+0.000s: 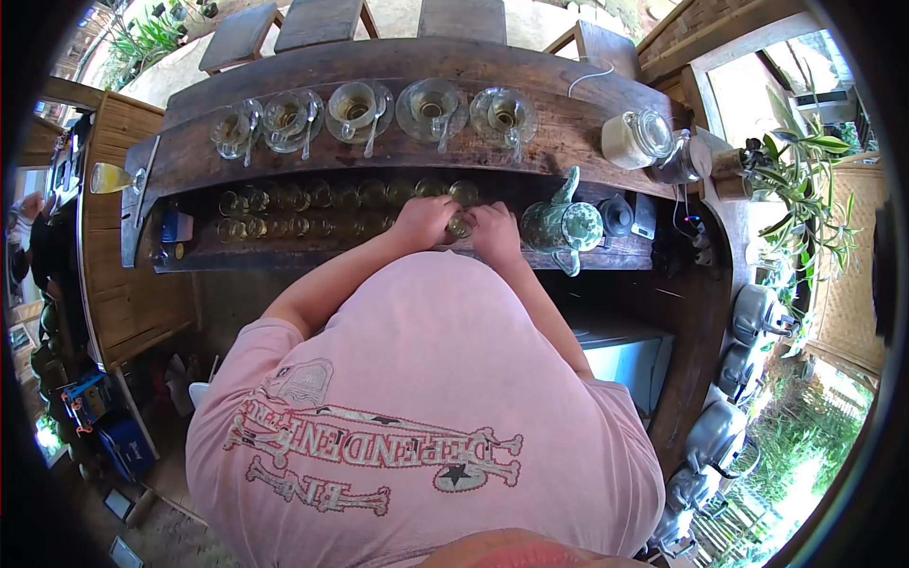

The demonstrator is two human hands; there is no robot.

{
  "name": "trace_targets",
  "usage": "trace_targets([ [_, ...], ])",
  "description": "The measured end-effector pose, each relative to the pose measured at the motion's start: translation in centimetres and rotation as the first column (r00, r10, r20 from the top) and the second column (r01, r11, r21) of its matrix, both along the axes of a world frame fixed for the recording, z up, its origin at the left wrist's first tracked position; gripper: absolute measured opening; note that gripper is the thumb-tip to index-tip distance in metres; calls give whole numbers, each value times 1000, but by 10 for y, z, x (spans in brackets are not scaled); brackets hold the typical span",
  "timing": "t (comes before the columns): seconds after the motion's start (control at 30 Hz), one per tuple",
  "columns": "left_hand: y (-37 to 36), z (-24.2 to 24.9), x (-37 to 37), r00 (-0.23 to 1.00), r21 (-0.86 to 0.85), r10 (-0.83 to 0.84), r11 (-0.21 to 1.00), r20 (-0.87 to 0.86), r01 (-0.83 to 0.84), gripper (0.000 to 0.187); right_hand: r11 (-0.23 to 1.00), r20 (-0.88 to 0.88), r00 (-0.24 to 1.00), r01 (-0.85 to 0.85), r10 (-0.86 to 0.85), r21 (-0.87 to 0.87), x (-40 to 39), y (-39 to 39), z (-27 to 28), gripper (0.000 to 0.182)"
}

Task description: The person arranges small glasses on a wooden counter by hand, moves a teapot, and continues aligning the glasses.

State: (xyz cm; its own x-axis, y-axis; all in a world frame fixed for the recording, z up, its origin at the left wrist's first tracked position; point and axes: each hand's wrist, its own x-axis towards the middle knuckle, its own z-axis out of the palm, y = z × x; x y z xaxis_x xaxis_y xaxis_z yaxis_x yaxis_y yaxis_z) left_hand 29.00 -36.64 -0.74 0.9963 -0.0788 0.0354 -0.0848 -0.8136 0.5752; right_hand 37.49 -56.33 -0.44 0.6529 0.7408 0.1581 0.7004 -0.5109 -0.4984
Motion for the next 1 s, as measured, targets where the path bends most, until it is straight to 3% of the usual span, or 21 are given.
trace_targets([
  [0.07,-1,-1,-1,1000,7,0,1000,-7,0,43,999,3,999,35,-35,-8,1,0,-7,10],
  [0.13,-1,1,0,1000,17,5,1000,-16,-5,43,994,2,998,-57,57,96,2,3,-11,10],
  [0.27,-4,2,-5,1000,30,3,1000,-18,-3,42,996,-17,999,-50,49,-70,4,0,0,12],
  [0.4,-4,6,-5,997,11,29,1000,-69,-29,42,995,-34,996,-78,81,68,8,3,-16,11],
  [0.53,-4,3,-6,999,-3,48,999,-25,-48,37,992,-40,991,-124,125,10,9,2,-9,11],
  [0.63,-4,11,-7,998,12,64,998,-27,-64,33,999,-12,999,-42,42,14,10,2,-6,11],
  [0.7,-5,13,-8,996,29,78,997,-50,-77,32,991,-16,992,-123,124,59,9,4,-12,10],
  [0.83,-3,1,-8,995,-2,103,995,-6,-103,32,993,-22,993,-114,114,12,6,2,-9,7],
  [0.93,-1,-2,-9,995,-24,105,994,-4,-105,32,997,-7,999,-37,37,63,9,3,-10,7],
  [1.0,0,0,-8,995,-34,98,995,-2,-98,32,992,-21,994,-108,110,65,7,5,-15,10],
])
